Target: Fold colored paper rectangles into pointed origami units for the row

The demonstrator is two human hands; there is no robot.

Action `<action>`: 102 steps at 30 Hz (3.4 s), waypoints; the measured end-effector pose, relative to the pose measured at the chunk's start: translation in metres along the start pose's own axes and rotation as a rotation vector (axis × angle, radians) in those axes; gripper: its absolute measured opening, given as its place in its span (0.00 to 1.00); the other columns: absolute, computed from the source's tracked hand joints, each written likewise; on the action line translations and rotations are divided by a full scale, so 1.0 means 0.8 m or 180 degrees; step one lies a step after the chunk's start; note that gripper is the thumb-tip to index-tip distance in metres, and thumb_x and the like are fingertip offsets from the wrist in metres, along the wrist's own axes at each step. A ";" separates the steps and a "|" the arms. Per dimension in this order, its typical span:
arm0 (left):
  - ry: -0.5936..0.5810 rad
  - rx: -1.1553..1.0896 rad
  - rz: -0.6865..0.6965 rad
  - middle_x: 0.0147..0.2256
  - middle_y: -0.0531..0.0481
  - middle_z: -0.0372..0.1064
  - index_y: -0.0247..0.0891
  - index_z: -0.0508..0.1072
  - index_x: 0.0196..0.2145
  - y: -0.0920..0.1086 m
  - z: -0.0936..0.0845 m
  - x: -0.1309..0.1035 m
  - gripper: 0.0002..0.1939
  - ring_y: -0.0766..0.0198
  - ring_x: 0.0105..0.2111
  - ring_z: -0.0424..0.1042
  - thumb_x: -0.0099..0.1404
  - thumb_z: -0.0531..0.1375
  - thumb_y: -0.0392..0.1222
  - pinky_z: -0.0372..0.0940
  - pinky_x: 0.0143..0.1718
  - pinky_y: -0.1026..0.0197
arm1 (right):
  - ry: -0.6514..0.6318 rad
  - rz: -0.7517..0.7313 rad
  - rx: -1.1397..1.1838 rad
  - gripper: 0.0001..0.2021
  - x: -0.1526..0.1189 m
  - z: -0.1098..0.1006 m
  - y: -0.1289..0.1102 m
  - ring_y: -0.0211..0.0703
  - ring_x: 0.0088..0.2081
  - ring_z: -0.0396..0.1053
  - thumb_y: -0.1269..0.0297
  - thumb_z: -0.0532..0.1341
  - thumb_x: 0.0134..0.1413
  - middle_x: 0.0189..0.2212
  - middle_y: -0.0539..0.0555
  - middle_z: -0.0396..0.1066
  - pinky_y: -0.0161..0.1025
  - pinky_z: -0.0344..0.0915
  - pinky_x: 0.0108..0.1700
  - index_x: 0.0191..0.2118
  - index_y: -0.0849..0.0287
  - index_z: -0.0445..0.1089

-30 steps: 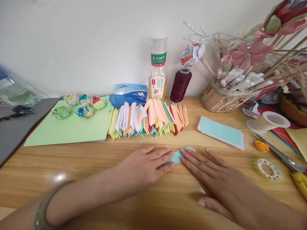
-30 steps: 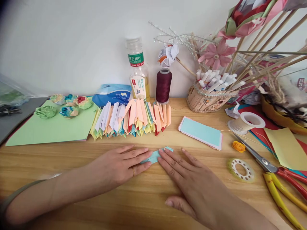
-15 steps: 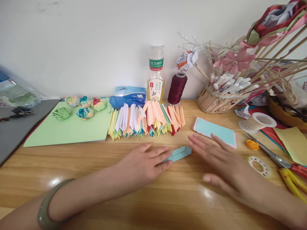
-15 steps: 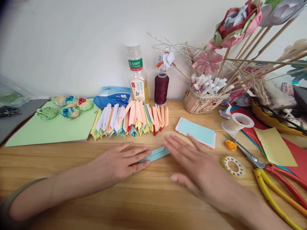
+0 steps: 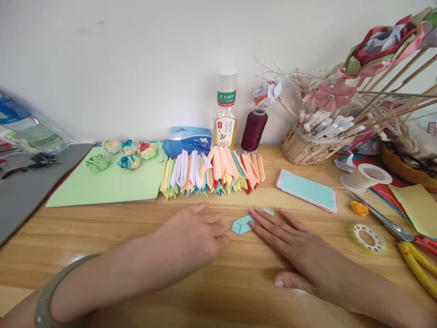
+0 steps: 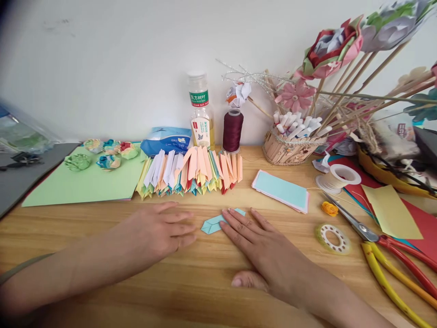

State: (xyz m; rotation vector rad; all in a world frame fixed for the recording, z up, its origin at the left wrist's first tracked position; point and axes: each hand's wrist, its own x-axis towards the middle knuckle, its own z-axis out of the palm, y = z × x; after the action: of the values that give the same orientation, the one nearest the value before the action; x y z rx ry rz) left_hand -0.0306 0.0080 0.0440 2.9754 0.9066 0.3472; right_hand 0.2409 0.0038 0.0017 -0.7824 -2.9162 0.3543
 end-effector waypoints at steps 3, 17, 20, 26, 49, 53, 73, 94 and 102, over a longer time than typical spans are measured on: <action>-0.0025 -0.0028 0.0273 0.33 0.47 0.72 0.32 0.71 0.41 0.005 0.003 0.016 0.11 0.59 0.36 0.69 0.66 0.50 0.31 0.65 0.38 0.58 | -0.0024 0.0057 -0.0084 0.39 0.003 0.000 -0.001 0.53 0.63 0.45 0.46 0.52 0.58 0.63 0.65 0.47 0.63 0.45 0.59 0.66 0.61 0.35; 0.0504 0.0144 -0.0081 0.26 0.47 0.66 0.31 0.71 0.31 0.026 0.054 0.027 0.09 0.59 0.30 0.65 0.66 0.52 0.34 0.64 0.27 0.60 | 0.0854 0.0265 -0.0361 0.13 0.012 -0.011 -0.010 0.46 0.45 0.68 0.69 0.50 0.63 0.43 0.59 0.72 0.45 0.66 0.45 0.48 0.64 0.68; 0.0529 -0.0045 -0.0187 0.28 0.46 0.67 0.31 0.71 0.33 0.024 0.055 0.030 0.09 0.58 0.32 0.65 0.66 0.54 0.39 0.65 0.27 0.59 | 0.0788 0.0111 -0.0503 0.15 0.012 -0.012 -0.010 0.47 0.43 0.67 0.69 0.45 0.65 0.41 0.60 0.71 0.45 0.66 0.42 0.46 0.66 0.68; 0.0774 0.0114 0.0093 0.25 0.48 0.65 0.33 0.71 0.27 0.021 0.064 0.028 0.10 0.60 0.31 0.63 0.65 0.54 0.32 0.62 0.28 0.61 | 0.0912 -0.0010 -0.0678 0.17 0.014 -0.012 -0.013 0.46 0.34 0.65 0.71 0.43 0.65 0.34 0.59 0.70 0.43 0.65 0.34 0.42 0.64 0.69; -0.0209 -0.1109 -0.1808 0.35 0.49 0.60 0.36 0.63 0.30 0.023 0.052 0.040 0.06 0.56 0.39 0.55 0.64 0.57 0.37 0.58 0.41 0.51 | 0.0944 0.1351 0.0186 0.07 0.030 0.001 0.000 0.46 0.32 0.62 0.67 0.54 0.59 0.30 0.54 0.66 0.41 0.59 0.34 0.30 0.57 0.63; -0.0278 -0.1097 -0.1667 0.36 0.49 0.59 0.36 0.63 0.31 0.021 0.053 0.037 0.04 0.57 0.39 0.55 0.66 0.54 0.34 0.57 0.41 0.51 | 0.0780 0.1405 0.0377 0.06 0.024 -0.004 0.007 0.46 0.34 0.62 0.67 0.53 0.60 0.31 0.54 0.66 0.42 0.57 0.34 0.31 0.57 0.63; -0.0094 -0.1143 -0.1482 0.37 0.49 0.63 0.37 0.68 0.33 0.017 0.051 0.031 0.06 0.57 0.41 0.57 0.66 0.52 0.32 0.59 0.44 0.52 | 0.0966 0.1256 0.1034 0.06 0.020 -0.012 0.006 0.47 0.39 0.65 0.63 0.56 0.58 0.36 0.56 0.67 0.44 0.63 0.39 0.38 0.57 0.67; 0.0771 -0.0810 -0.0488 0.26 0.51 0.72 0.36 0.71 0.32 0.033 0.068 0.035 0.14 0.63 0.27 0.68 0.70 0.49 0.40 0.63 0.30 0.61 | 0.1022 0.0324 -0.0270 0.13 0.025 -0.008 -0.028 0.41 0.26 0.64 0.70 0.48 0.63 0.25 0.53 0.68 0.38 0.59 0.27 0.36 0.60 0.69; 0.0942 -0.0531 -0.0065 0.23 0.53 0.71 0.36 0.68 0.26 0.028 0.056 0.031 0.18 0.67 0.22 0.64 0.72 0.47 0.39 0.58 0.23 0.63 | 0.0934 0.0411 0.0207 0.15 0.011 -0.016 -0.017 0.37 0.23 0.63 0.64 0.47 0.66 0.22 0.50 0.67 0.35 0.55 0.25 0.30 0.58 0.66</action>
State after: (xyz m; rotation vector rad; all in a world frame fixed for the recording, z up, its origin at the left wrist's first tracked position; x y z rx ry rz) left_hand 0.0116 0.0053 0.0075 2.8045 0.8772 0.8358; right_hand 0.2285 -0.0005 0.0182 -0.9287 -2.5775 0.3136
